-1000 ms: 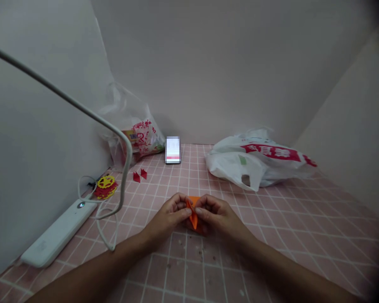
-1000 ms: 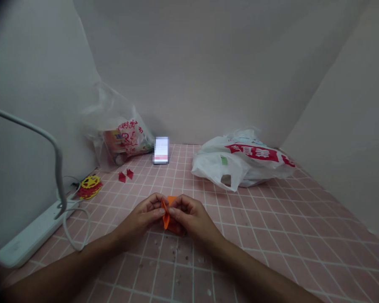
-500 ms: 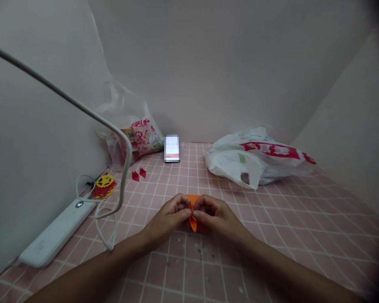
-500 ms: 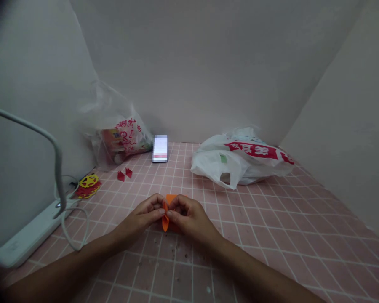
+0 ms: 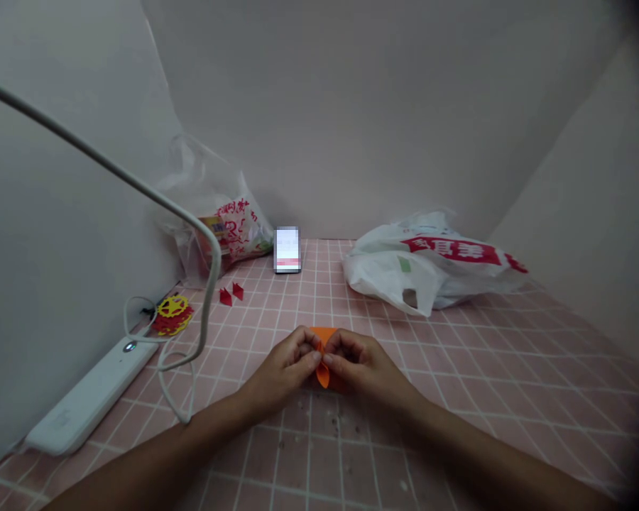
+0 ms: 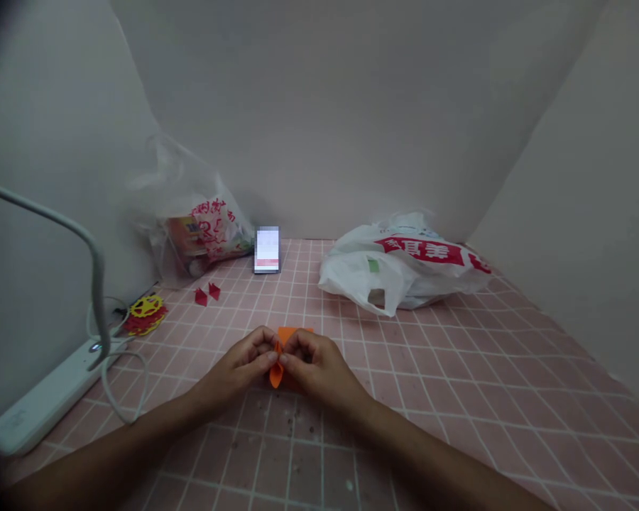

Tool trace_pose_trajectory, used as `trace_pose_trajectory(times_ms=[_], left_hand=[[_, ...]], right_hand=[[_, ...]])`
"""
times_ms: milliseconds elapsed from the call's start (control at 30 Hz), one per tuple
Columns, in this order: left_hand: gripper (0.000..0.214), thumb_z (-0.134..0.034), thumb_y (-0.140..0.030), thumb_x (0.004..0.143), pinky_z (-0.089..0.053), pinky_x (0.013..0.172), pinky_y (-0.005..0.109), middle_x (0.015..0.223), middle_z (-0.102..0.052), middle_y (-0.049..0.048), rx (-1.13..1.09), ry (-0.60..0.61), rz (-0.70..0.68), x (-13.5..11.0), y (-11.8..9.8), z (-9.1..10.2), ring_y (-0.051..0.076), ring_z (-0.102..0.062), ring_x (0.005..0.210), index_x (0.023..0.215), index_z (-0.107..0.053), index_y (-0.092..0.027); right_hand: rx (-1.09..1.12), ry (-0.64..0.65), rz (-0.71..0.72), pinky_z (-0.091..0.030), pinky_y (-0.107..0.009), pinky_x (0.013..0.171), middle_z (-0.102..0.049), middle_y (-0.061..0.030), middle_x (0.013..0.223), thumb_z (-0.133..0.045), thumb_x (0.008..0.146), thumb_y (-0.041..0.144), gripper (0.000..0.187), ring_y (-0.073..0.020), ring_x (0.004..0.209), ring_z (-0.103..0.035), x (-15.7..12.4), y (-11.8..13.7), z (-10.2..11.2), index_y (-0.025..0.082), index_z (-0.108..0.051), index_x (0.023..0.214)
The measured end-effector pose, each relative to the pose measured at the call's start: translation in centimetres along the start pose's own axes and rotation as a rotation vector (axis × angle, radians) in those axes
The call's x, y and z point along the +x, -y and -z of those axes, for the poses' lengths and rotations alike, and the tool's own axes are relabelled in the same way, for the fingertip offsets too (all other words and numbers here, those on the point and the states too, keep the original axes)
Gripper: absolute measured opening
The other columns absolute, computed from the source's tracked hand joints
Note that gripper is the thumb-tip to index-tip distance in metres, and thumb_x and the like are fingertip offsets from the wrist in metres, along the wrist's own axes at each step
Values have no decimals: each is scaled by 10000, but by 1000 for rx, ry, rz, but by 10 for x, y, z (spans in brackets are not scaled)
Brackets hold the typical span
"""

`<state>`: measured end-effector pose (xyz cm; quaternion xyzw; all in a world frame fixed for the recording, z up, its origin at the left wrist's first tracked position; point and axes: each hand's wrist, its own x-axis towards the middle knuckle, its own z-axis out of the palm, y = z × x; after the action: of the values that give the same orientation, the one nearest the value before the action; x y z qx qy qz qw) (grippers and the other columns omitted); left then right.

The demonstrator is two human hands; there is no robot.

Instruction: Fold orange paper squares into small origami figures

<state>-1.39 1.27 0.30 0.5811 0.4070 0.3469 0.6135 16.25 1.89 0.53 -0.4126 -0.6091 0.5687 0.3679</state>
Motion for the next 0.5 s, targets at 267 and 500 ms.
trace_pose_trajectory(times_ms=[267, 500], left_hand=[[201, -578, -303, 860, -379, 591, 221, 756, -572, -37, -122, 64, 24, 0, -5, -3, 91, -528, 632, 949, -440, -188], [187, -571, -278, 859, -335, 525, 199, 668, -579, -61, -141, 97, 55, -1, -5, -4, 75, -502, 540, 951, -425, -204]], right_hand=[[100, 13, -11, -340, -223, 484, -546, 29, 612, -629, 811, 333, 177, -100, 517, -452, 0, 1, -1, 189, -553, 740], [86, 32, 8, -366, -218, 507, -544, 19, 641, -601, 851, 337, 203, -101, 548, -467, -1, -4, 0, 177, -550, 736]])
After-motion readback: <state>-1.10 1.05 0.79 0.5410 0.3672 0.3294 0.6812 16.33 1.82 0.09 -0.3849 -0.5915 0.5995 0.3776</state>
